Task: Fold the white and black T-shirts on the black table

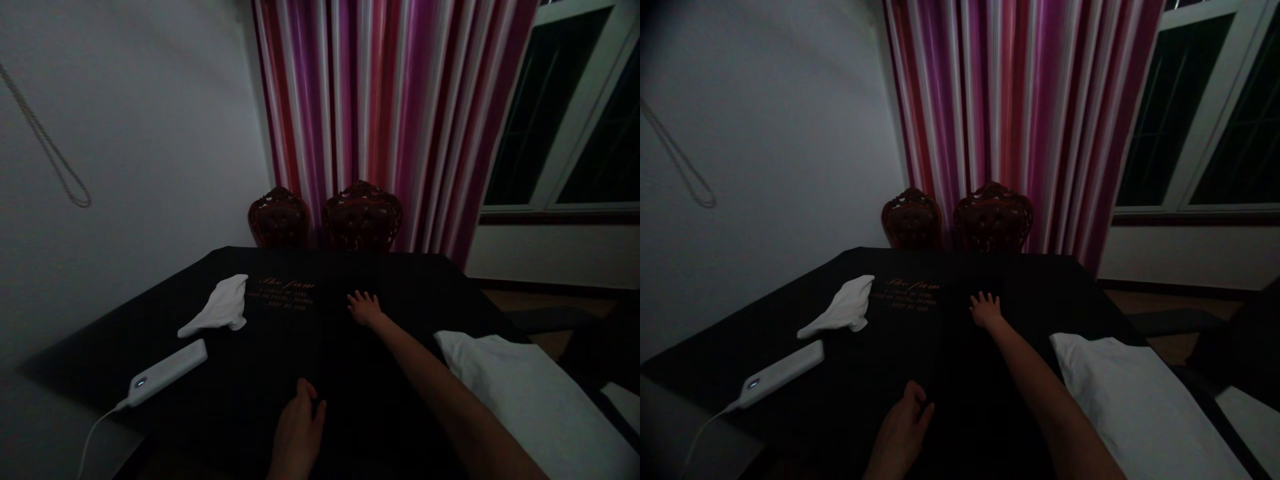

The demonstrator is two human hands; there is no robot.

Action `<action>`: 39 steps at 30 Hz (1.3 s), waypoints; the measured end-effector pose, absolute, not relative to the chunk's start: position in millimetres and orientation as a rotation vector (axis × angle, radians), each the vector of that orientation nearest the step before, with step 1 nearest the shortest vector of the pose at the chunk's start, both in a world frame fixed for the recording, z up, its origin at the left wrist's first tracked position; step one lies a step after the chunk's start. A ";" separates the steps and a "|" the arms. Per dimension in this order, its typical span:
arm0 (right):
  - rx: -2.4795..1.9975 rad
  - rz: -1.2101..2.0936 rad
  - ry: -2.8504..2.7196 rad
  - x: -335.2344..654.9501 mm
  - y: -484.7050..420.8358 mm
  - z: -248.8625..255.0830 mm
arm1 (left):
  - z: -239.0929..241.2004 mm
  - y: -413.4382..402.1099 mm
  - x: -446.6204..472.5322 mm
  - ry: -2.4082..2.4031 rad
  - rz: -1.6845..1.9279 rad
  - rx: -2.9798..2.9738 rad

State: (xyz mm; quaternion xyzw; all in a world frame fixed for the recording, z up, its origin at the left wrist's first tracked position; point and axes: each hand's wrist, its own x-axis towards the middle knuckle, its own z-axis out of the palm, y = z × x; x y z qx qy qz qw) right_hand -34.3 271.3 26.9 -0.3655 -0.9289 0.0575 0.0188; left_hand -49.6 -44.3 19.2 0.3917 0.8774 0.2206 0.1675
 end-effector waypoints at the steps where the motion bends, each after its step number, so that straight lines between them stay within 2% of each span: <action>1: -1.159 0.194 -2.875 -43.4 272.2 25.6 | 19.2 -46.1 -49.9 2.495 0.604 1.122; 8: -1.169 0.297 -2.840 -86.6 265.9 7.0 | 46.2 -20.3 -88.9 2.683 0.324 1.211; 15: -1.148 0.263 -2.757 -84.0 265.6 -7.7 | 62.4 108.8 -179.2 2.808 0.321 1.195; 21: -1.110 0.251 -2.711 -84.7 266.2 -8.9 | 51.9 190.1 -202.2 2.924 0.315 1.068; 31: -1.116 0.311 -2.662 -84.7 263.7 -7.6 | 44.7 225.5 -223.8 2.746 0.275 1.234; 39: -1.140 0.311 -2.640 -78.8 259.5 1.7 | 51.9 219.7 -227.3 2.733 0.390 1.210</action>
